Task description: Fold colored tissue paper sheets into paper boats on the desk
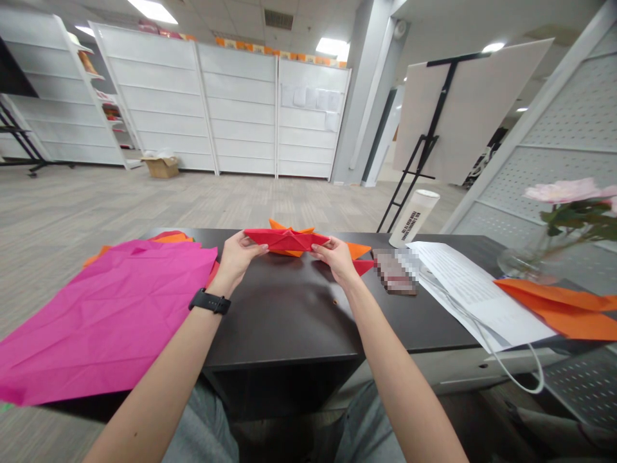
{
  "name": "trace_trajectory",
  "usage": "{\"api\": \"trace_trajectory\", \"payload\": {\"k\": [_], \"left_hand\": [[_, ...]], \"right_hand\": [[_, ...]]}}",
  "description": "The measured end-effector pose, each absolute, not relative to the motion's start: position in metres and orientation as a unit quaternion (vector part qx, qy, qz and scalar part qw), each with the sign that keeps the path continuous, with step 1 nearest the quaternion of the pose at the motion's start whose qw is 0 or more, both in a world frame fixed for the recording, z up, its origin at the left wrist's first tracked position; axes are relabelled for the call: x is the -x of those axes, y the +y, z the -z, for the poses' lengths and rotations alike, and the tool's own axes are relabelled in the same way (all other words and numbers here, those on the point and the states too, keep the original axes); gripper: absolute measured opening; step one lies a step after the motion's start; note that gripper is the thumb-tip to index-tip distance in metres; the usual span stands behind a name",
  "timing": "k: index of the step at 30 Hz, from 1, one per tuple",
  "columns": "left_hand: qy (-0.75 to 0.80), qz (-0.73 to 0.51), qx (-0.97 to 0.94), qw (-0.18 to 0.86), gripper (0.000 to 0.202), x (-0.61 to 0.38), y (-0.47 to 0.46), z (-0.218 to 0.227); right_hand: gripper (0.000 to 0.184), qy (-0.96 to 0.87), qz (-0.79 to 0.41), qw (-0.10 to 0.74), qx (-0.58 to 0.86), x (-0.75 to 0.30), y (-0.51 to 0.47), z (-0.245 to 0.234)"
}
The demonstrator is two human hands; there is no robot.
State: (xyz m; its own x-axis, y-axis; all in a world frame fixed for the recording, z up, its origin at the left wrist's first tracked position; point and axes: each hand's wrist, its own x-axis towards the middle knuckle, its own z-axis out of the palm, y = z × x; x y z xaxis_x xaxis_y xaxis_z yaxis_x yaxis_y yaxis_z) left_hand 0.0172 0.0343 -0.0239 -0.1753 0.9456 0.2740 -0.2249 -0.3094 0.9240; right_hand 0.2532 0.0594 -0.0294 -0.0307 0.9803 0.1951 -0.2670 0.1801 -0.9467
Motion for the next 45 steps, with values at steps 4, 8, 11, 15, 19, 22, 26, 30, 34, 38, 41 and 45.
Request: {"api": "trace_trajectory", "payload": {"k": [4,8,11,15,19,22,26,30,34,38,41,45], "left_hand": [[0.386,-0.668,-0.455,0.446,0.053,-0.019,0.034,0.025],[0.384,-0.670,-0.447,0.451,0.060,-0.020,0.034,0.025],[0.390,-0.657,-0.454,0.460,0.059,-0.020,0.033,0.024],[0.393,-0.632,-0.476,0.469,0.054,-0.024,0.028,0.019],[0.385,-0.593,-0.491,0.510,0.048,-0.031,0.021,0.018],[0.383,-0.588,-0.481,0.526,0.046,-0.033,0.020,0.020],[0.380,-0.594,-0.472,0.529,0.044,-0.031,0.022,0.021],[0.379,-0.591,-0.467,0.538,0.045,-0.032,0.021,0.020],[0.376,-0.595,-0.458,0.543,0.046,-0.035,0.019,0.019],[0.369,-0.613,-0.440,0.542,0.045,-0.034,0.021,0.018],[0.365,-0.622,-0.427,0.545,0.040,-0.033,0.023,0.018],[0.358,-0.619,-0.412,0.564,0.029,-0.034,0.026,0.015]], "right_hand": [[0.051,-0.476,-0.527,0.604,0.363,-0.253,0.060,0.031],[0.052,-0.488,-0.532,0.598,0.348,-0.250,0.053,0.028],[0.046,-0.537,-0.548,0.547,0.336,-0.245,0.048,0.026],[0.036,-0.543,-0.542,0.544,0.339,-0.241,0.047,0.028],[0.031,-0.565,-0.529,0.545,0.322,-0.238,0.047,0.030],[0.030,-0.584,-0.523,0.542,0.304,-0.236,0.044,0.028],[0.035,-0.574,-0.554,0.527,0.293,-0.231,0.038,0.027],[0.035,-0.563,-0.582,0.507,0.294,-0.225,0.035,0.029],[0.034,-0.530,-0.604,0.522,0.286,-0.225,0.038,0.031],[0.033,-0.508,-0.628,0.521,0.276,-0.229,0.042,0.031],[0.031,-0.502,-0.630,0.524,0.275,-0.231,0.045,0.031],[0.031,-0.499,-0.628,0.529,0.276,-0.232,0.049,0.032]]}}
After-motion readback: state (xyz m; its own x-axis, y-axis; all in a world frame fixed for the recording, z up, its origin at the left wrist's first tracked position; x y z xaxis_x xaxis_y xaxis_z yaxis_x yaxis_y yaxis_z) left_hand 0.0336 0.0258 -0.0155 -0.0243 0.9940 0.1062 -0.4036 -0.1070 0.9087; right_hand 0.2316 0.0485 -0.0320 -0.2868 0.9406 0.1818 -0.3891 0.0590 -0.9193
